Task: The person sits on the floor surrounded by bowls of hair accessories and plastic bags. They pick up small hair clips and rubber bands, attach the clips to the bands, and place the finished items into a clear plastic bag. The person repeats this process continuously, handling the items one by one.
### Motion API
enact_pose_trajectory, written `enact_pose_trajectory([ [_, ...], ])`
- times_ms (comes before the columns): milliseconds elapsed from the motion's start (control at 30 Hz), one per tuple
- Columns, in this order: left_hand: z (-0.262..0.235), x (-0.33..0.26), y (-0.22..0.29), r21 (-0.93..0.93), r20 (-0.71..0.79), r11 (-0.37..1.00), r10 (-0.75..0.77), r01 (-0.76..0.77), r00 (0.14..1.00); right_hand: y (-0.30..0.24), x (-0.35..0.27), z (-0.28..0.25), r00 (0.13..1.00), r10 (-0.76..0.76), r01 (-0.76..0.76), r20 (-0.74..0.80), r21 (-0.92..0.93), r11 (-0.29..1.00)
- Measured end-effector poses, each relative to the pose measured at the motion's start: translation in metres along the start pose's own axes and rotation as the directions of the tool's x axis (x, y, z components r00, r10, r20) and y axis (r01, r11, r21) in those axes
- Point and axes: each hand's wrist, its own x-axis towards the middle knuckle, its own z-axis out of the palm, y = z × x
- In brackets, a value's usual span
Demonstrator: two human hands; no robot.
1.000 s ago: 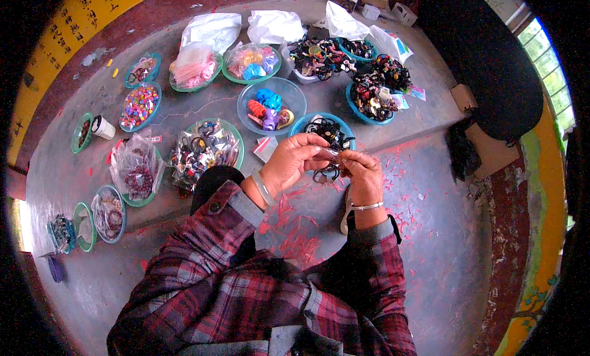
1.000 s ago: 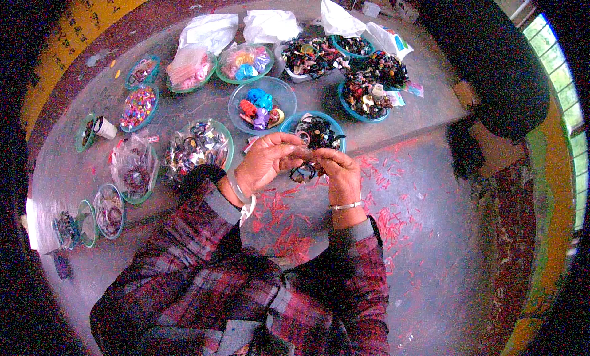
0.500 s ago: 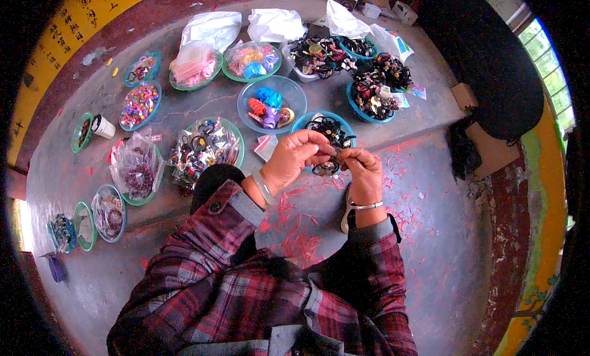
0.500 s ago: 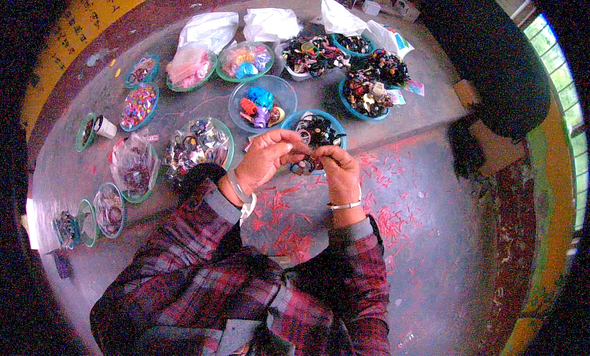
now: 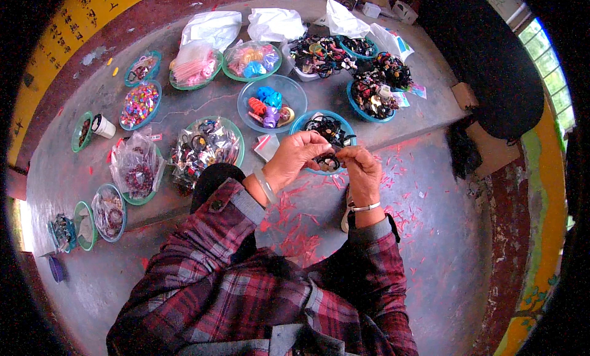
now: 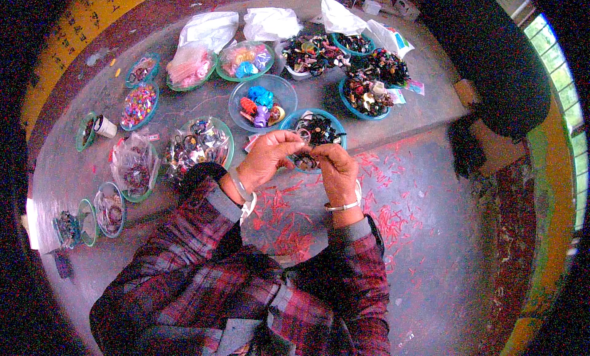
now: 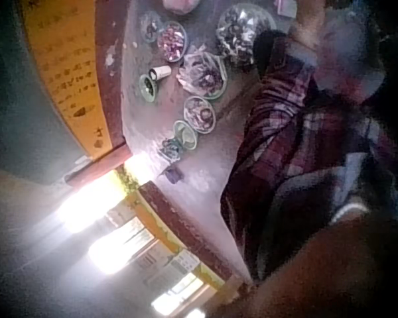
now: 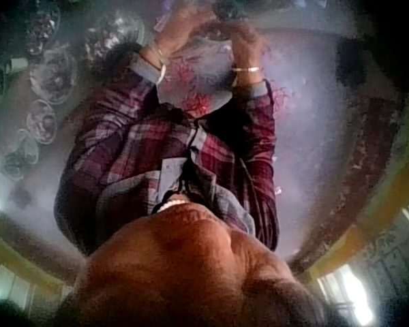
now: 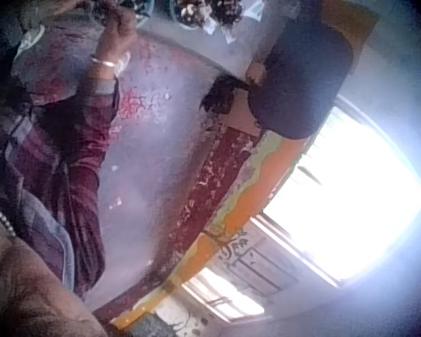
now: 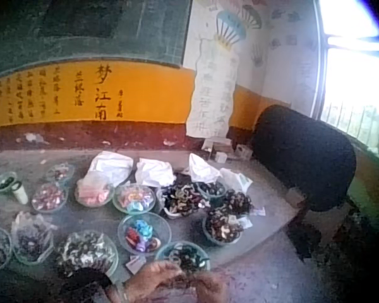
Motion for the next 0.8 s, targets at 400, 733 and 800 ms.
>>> enact_pose_trajectory([
  [400,0.007,-0.003,0.004,0.231,-0.072,0.957,0.194,-0.173,0.978,-0.016,0.006,0.002,0.921,0.391,-0.373,-0.004,0.292,0.881],
  [733,0.007,-0.003,-0.012,0.208,-0.004,0.96,0.19,-0.186,0.982,-0.006,0.0,0.008,0.906,0.423,-0.403,-0.005,0.296,0.866],
  [800,0.008,-0.004,-0.009,0.198,0.0,0.965,0.173,-0.17,0.985,-0.011,-0.001,0.008,0.908,0.419,-0.396,-0.023,0.28,0.874],
])
